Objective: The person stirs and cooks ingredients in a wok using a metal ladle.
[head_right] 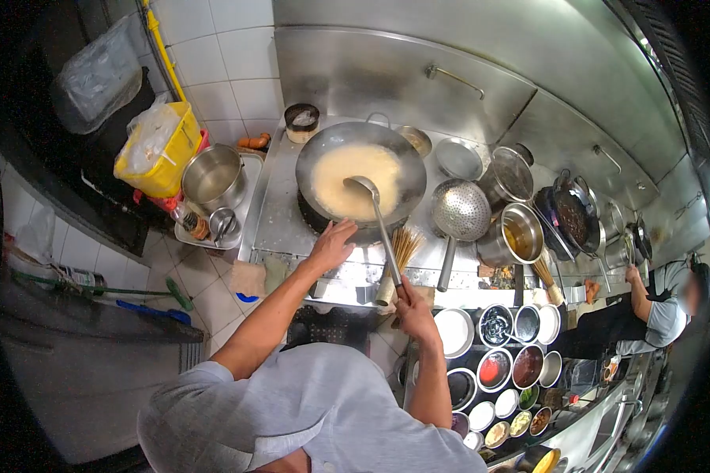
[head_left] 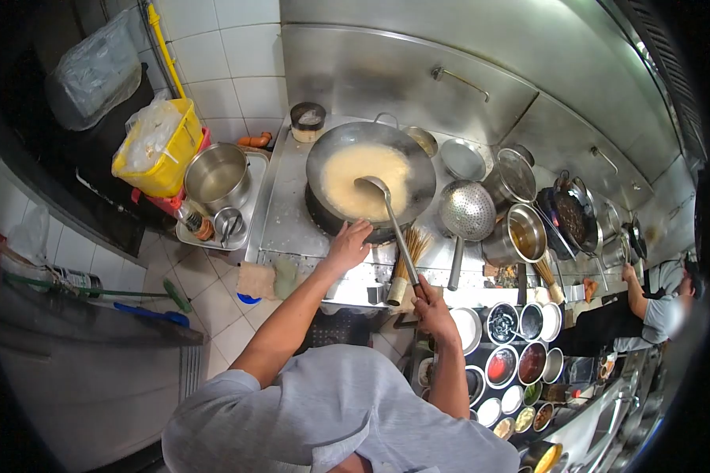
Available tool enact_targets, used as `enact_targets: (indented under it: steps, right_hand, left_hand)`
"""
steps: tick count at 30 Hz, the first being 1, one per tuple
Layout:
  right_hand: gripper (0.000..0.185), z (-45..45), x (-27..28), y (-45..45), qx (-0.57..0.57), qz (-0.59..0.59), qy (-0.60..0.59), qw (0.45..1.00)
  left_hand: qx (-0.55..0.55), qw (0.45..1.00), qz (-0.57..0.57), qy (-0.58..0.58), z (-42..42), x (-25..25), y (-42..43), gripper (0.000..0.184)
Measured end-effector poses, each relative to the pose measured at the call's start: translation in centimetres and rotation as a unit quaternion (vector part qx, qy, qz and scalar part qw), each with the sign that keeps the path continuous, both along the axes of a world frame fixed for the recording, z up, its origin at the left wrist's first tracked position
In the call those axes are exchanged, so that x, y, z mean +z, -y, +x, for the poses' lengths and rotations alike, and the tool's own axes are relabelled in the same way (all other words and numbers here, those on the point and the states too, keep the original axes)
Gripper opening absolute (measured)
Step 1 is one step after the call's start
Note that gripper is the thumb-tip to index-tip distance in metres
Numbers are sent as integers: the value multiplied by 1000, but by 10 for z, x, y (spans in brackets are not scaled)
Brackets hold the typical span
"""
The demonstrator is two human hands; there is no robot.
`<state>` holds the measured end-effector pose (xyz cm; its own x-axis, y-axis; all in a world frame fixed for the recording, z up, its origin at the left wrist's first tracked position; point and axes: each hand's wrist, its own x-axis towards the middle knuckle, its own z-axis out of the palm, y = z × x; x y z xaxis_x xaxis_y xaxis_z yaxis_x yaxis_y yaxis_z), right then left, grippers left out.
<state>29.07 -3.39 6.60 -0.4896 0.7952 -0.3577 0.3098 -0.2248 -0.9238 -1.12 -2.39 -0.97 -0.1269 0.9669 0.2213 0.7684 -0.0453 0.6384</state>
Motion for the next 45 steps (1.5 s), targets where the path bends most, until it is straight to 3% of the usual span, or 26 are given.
enact_targets:
  steps: [2, 7, 10, 11, 13, 15, 16, 18, 22, 24, 31, 34, 36, 37, 39, 42, 45]
  right_hand:
    - [67, -7, 14, -10, -9, -104, -22, 994]
    - [66, -43, 11, -35, 9, -83, 35, 996]
    - [67, -62, -45, -64, 20, -25, 64, 997]
    - [66, -71, -71, -76, 32, 82, 71, 994]
    - [64, -83, -91, -88, 43, 188, 77, 978]
    - [65, -95, -99, -98, 42, 372, 145, 916]
    - [65, -100, -90, -97, 42, 371, 145, 916]
    - [65, -103, -68, -92, 47, 377, 279, 882]
    - [66, -98, -30, -75, 50, 363, 358, 859]
    - [70, -95, -3, -61, 63, 261, 415, 870]
    - [72, -29, -49, -31, 33, 321, 234, 917]
    - [73, -12, -37, -16, 39, 210, 168, 962]
    - [75, -7, -25, -7, -7, -1, -16, 1000]
    - [75, -7, -12, -4, -9, -1, -17, 1000]
    - [74, -12, 14, -7, -28, -181, -60, 981]
    - [74, -21, 23, -21, -2, -262, -77, 962]
    - [70, -43, 6, -39, 7, -243, -82, 967]
  left_hand:
    - [1, 1000, -8, 3, 1, 3, 1, 50]
    - [2, 1000, -10, 1, 1, 4, 2, 50]
    - [2, 1000, -10, 0, 1, 6, 4, 50]
    - [0, 1000, -8, 0, 1, 6, 4, 50]
    - [0, 1000, -4, -3, 2, 6, 4, 51]
    - [1, 1000, 0, -7, 1, 5, 4, 51]
    - [0, 1000, 3, -5, 1, 4, 4, 52]
    - [0, 1000, 6, -2, 1, 3, 4, 52]
    - [0, 1000, 11, 2, 0, 2, 3, 53]
    - [-2, 1000, 15, 0, 0, -1, 3, 53]
    - [-8, 1000, 0, 11, -1, -1, 2, 55]
    - [-8, 1000, -5, 12, 0, 2, 3, 56]
    - [-6, 1000, -7, 11, 0, 5, 3, 56]
    - [-6, 1000, -10, 8, 0, 6, 4, 56]
    - [-8, 1000, -12, 5, 0, 5, 3, 56]
    - [-7, 1000, -5, -4, 0, 6, 4, 53]
    - [-7, 1000, -20, -15, 1, 12, 7, 55]
